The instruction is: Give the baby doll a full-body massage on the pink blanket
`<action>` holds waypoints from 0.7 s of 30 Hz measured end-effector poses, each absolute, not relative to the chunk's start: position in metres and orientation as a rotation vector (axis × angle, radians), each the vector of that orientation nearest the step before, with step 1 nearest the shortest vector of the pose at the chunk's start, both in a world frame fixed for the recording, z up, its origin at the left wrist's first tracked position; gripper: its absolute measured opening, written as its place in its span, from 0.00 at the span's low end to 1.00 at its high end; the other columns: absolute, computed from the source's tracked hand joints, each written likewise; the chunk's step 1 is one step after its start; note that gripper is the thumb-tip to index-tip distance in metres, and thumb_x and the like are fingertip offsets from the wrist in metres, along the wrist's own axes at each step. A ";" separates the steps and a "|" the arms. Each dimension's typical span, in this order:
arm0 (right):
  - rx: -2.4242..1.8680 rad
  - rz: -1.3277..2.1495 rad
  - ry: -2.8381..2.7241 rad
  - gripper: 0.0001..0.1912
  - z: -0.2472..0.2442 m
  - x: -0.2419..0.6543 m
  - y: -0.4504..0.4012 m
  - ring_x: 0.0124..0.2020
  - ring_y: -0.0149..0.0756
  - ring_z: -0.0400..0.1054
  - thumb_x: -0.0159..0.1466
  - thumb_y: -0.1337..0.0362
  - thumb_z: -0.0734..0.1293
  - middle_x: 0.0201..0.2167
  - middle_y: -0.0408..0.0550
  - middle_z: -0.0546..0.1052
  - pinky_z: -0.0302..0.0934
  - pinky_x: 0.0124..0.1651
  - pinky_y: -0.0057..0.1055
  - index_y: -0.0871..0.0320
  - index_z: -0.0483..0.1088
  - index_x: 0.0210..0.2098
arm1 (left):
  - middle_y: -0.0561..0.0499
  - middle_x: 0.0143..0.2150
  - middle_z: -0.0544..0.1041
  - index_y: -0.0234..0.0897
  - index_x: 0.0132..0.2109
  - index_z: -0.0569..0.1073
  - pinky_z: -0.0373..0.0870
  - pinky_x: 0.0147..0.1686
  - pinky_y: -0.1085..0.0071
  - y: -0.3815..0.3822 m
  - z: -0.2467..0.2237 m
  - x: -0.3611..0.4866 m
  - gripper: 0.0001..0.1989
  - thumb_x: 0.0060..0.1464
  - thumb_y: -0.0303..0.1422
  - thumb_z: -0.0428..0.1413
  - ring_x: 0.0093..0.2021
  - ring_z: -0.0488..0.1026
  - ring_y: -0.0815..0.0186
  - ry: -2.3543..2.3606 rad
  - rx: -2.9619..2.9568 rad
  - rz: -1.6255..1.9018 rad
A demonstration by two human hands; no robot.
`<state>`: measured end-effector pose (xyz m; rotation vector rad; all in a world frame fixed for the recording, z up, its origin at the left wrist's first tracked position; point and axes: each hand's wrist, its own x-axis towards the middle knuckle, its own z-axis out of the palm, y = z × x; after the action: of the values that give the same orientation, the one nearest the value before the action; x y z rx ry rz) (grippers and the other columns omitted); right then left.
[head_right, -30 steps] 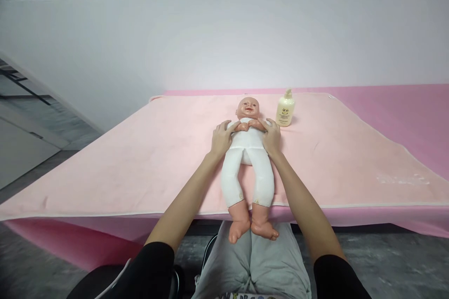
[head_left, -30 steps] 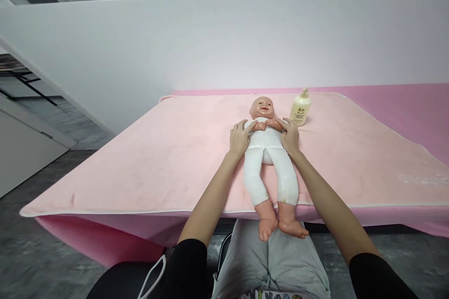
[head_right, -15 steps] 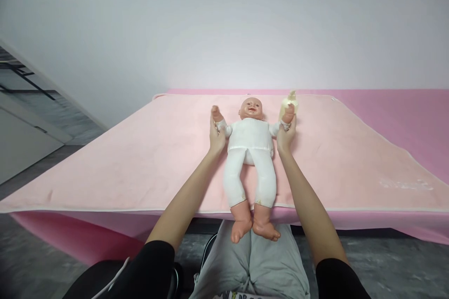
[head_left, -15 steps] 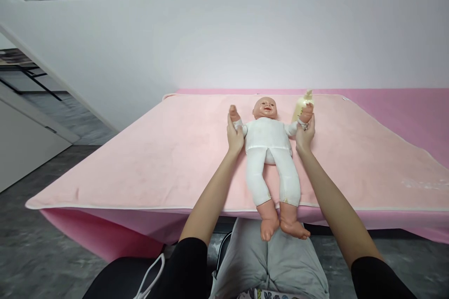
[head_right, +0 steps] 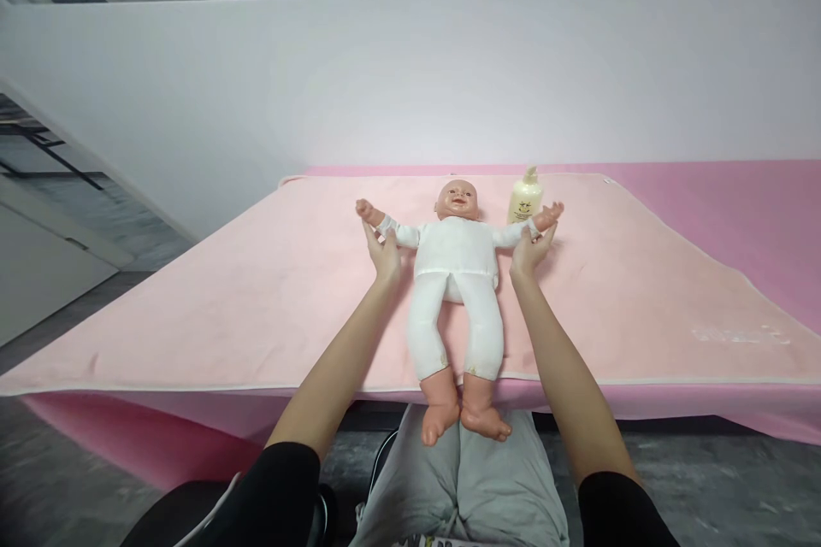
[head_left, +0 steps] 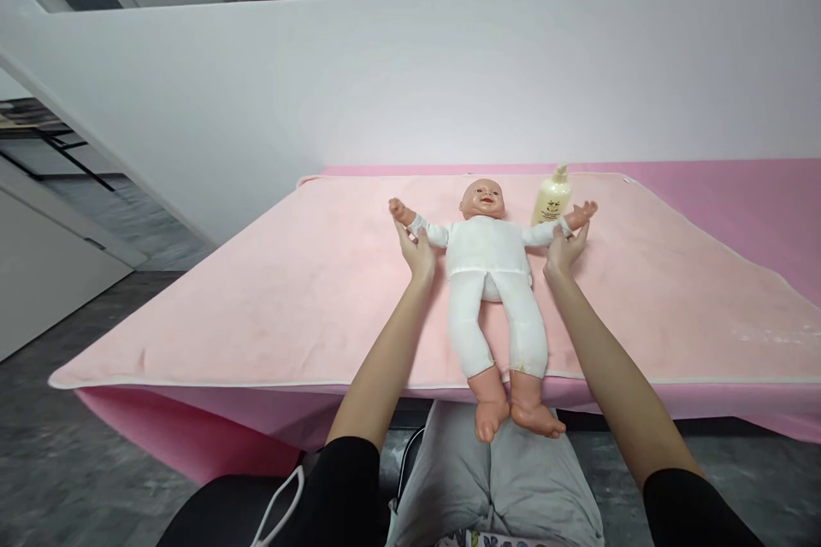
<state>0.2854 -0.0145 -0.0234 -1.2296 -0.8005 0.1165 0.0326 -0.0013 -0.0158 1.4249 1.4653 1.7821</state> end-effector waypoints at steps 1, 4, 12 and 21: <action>-1.250 0.068 -0.870 0.33 -0.018 0.281 -0.018 0.55 0.37 0.61 0.57 0.66 0.56 0.57 0.54 0.62 0.60 0.53 0.38 0.57 0.49 0.62 | 0.42 0.53 0.64 0.40 0.66 0.37 0.65 0.45 0.68 -0.006 -0.012 0.035 0.32 0.59 0.31 0.43 0.49 0.65 0.64 1.539 1.472 1.771; -1.354 -0.073 -1.120 0.32 -0.006 0.266 -0.031 0.54 0.36 0.62 0.56 0.71 0.54 0.55 0.53 0.66 0.58 0.54 0.35 0.58 0.52 0.61 | 0.45 0.48 0.65 0.44 0.65 0.47 0.66 0.43 0.67 -0.018 -0.004 0.042 0.30 0.57 0.31 0.46 0.44 0.67 0.63 1.729 1.707 1.629; -1.634 -0.347 -1.705 0.29 0.001 0.247 -0.047 0.51 0.39 0.64 0.58 0.76 0.53 0.52 0.51 0.68 0.62 0.48 0.33 0.53 0.62 0.56 | 0.44 0.50 0.62 0.52 0.60 0.60 0.63 0.43 0.64 -0.026 0.004 0.056 0.27 0.56 0.24 0.43 0.45 0.64 0.60 1.876 2.429 1.026; -1.553 -0.214 -1.679 0.29 -0.002 0.247 -0.044 0.47 0.38 0.65 0.56 0.75 0.54 0.50 0.50 0.70 0.63 0.47 0.33 0.53 0.63 0.55 | 0.42 0.49 0.63 0.53 0.58 0.63 0.61 0.43 0.59 -0.027 0.006 0.057 0.26 0.56 0.24 0.43 0.45 0.63 0.55 1.782 2.420 1.008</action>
<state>0.2465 -0.0440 -0.0021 -1.5527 -1.6789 -0.2136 0.0570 -0.0274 0.0065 2.4198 1.7820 1.0081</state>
